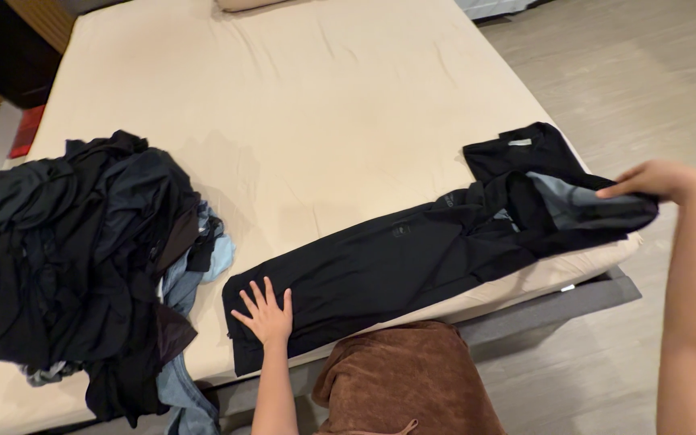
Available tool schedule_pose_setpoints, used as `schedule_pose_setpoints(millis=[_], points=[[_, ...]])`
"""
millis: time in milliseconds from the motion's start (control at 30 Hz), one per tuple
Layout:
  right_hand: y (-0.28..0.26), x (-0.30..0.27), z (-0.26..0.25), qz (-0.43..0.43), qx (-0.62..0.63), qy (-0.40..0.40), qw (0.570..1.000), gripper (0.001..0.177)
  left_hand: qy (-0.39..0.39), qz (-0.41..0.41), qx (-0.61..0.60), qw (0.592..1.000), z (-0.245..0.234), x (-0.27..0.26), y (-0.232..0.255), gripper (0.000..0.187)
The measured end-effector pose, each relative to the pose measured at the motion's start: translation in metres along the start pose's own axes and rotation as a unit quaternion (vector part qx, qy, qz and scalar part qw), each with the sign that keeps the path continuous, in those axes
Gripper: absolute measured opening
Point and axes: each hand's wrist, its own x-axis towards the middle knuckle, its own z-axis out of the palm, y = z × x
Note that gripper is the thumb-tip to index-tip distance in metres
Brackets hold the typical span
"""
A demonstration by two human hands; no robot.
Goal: The person folds a black hooded jacket and a black short-sleeved shirt on a bed. They smooth and align each garment, fold sleeves and sides, then fold the body into a compact rectangle and place it on a growing stack of folded clothes.
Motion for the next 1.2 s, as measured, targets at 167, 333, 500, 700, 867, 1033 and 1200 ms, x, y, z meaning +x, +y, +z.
schedule_pose_setpoints(millis=[167, 333, 500, 700, 867, 1033, 1200], points=[[0.004, 0.011, 0.011, -0.120, -0.230, 0.175, 0.950, 0.054, 0.029, 0.011, -0.016, 0.999, -0.011, 0.003, 0.001, 0.075], [-0.003, -0.011, 0.048, -0.201, -0.188, 0.435, 0.857, 0.017, 0.087, 0.030, -0.085, 0.992, -0.026, 0.002, 0.003, 0.077], [-0.022, -0.038, 0.065, -0.224, -0.240, 0.558, 0.762, 0.005, 0.132, 0.051, -0.099, 0.985, -0.038, -0.005, 0.010, 0.069], [-0.006, -0.024, 0.076, -0.166, -0.085, 0.550, 0.814, 0.016, 0.204, 0.101, -0.203, 0.952, -0.045, -0.004, 0.016, 0.063], [0.019, 0.021, 0.063, -0.087, 0.093, 0.351, 0.928, 0.021, 0.219, 0.106, -0.196, 0.950, -0.045, -0.002, 0.019, 0.062], [0.007, 0.006, 0.044, -0.086, 0.128, 0.350, 0.924, 0.030, 0.145, 0.068, -0.114, 0.980, -0.040, -0.008, 0.011, 0.067], [-0.038, -0.047, 0.063, -0.152, -0.125, 0.543, 0.816, 0.020, 0.121, 0.061, -0.128, 0.983, -0.031, -0.003, 0.008, 0.071]])
